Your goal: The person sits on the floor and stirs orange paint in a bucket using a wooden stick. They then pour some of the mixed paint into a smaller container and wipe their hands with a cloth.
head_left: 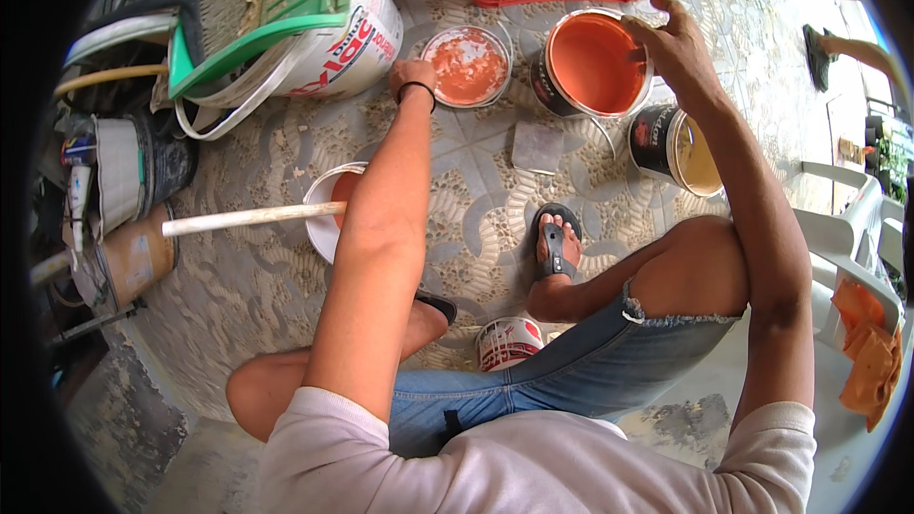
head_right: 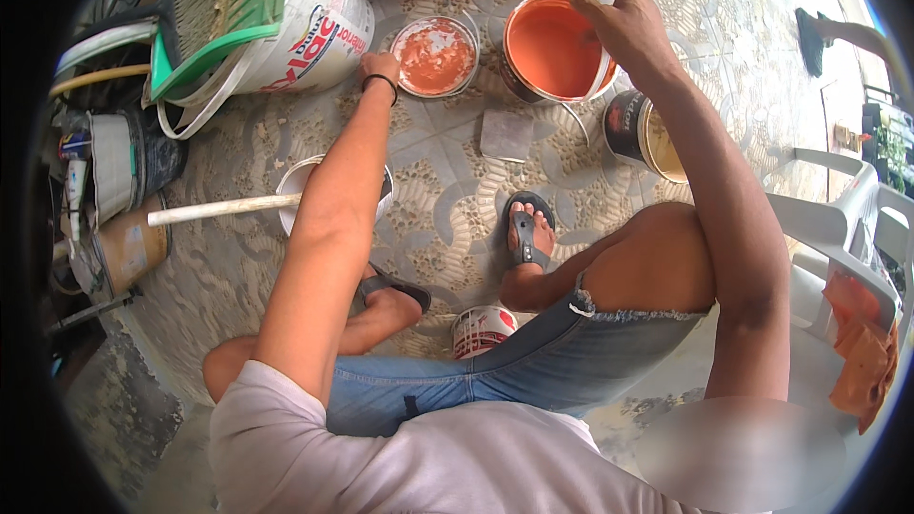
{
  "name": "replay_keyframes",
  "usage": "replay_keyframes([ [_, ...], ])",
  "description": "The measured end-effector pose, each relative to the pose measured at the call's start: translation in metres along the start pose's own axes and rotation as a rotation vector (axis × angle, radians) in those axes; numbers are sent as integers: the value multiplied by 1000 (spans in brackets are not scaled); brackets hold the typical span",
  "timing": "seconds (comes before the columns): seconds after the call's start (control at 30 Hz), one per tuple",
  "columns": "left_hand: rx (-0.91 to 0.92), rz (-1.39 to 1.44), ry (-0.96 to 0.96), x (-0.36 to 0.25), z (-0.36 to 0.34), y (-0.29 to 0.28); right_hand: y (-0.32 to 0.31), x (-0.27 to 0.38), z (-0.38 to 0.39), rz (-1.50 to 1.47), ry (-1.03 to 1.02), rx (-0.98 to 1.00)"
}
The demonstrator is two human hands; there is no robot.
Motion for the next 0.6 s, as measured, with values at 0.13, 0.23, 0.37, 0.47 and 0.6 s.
replay_keyframes([
  [0.13, -8, 169, -103, 15, -11, 17, -23, 22, -3, 285, -311, -270],
  [0.23, -25, 250, -164, 32, -19, 23, -15, 42, 1, 220, -374, -256],
  [0.37, 108, 401, -207, 35, -13, 37, 8, 56, 5, 75, -297, -102],
  [0.47, 234, 599, -156, 17, 9, 45, 6, 43, -6, 18, -352, -66],
  [0.6, 305, 835, -139, 15, 20, 34, -17, 23, -24, 100, -227, -80],
])
Point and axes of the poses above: each hand's wrist, its own z-axis away from the middle knuckle, its own y-axis out of the palm, x = y × z, the point moved 10 cm from there along -z, towards the middle knuckle, and after that the axes turned 1 degree about x, right-handed, at the moved point
